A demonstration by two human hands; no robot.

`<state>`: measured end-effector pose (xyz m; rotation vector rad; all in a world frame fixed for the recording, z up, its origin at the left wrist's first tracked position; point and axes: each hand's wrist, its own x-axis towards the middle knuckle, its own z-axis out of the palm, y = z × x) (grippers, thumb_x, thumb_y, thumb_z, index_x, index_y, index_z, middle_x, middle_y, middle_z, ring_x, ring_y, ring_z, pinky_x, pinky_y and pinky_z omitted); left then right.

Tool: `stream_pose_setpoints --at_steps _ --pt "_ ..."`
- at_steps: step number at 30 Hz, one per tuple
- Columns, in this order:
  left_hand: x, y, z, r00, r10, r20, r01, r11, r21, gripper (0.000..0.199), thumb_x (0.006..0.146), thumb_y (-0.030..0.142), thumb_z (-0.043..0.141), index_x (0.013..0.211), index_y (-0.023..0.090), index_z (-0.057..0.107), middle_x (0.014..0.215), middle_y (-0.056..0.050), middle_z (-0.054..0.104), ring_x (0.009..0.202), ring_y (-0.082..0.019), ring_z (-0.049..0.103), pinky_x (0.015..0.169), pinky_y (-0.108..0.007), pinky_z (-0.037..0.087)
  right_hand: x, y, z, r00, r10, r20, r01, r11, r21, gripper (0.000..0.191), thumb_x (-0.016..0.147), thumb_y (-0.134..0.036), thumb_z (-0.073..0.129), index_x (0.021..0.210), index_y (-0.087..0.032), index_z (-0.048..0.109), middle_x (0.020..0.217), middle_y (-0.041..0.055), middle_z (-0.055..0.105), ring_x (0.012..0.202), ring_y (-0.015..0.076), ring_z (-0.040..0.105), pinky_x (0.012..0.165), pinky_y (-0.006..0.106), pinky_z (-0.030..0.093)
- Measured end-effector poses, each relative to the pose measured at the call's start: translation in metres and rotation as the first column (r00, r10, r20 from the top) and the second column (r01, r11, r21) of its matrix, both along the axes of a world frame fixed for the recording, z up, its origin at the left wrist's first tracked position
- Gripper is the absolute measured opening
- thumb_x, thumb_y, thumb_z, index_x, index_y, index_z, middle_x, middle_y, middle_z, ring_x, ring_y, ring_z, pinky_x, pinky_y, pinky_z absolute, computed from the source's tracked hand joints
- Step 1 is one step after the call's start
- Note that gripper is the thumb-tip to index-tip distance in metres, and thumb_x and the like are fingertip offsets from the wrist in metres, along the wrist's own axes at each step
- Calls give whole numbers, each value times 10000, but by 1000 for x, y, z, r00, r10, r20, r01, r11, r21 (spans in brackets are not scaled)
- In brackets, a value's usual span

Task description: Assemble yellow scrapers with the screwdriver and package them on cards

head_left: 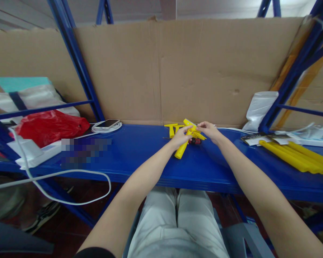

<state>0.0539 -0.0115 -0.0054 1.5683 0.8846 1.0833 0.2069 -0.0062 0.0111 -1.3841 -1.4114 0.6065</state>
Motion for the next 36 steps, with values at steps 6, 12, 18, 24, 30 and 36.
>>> stream_pose_setpoints --at_steps 6,12,18,24,30,36 --pt "-1 1 1 999 -16 35 16 1000 22 641 701 -35 535 1309 167 543 1167 -115 633 518 -32 533 478 -163 437 -1 0 0 999 1 -45 -4 998 -57 194 695 -241 646 846 -185 538 881 37 647 810 147 590 709 257 443" --pt "-2 0 6 996 28 82 -28 1000 -9 667 707 -39 525 1332 193 517 1129 -96 646 543 -49 543 512 -182 451 4 3 -2 994 106 -33 -109 986 -126 144 786 -323 603 799 -180 595 819 57 678 792 161 614 665 251 444" --pt "-4 6 1 984 102 -148 -79 985 156 626 748 -19 483 1333 202 506 1130 -99 641 834 -160 638 740 -271 514 7 8 -6 994 99 -42 -102 992 -75 207 748 -360 647 680 -184 559 702 48 648 761 166 612 655 259 458" --pt "-10 3 -7 846 224 -485 32 885 464 611 779 58 525 1358 249 476 1295 -118 543 1236 -280 473 1045 -413 347 2 6 -4 992 64 -106 -70 996 -51 170 714 -274 628 627 -192 507 685 17 605 704 127 562 616 226 428" --pt "-12 -2 -5 778 253 -575 48 888 457 706 747 23 542 1388 296 426 1305 -106 532 1256 -293 455 1032 -417 352 1 6 -5 990 94 -108 -97 995 -27 192 691 -293 622 615 -198 474 674 2 575 697 119 540 636 226 421" --pt "-12 1 -6 822 230 -521 35 893 449 744 702 -28 524 1380 271 459 1260 -116 550 1226 -312 476 1044 -440 346 0 5 -5 981 121 -155 -127 992 -28 203 691 -288 627 616 -202 459 688 -1 564 719 121 542 671 231 432"
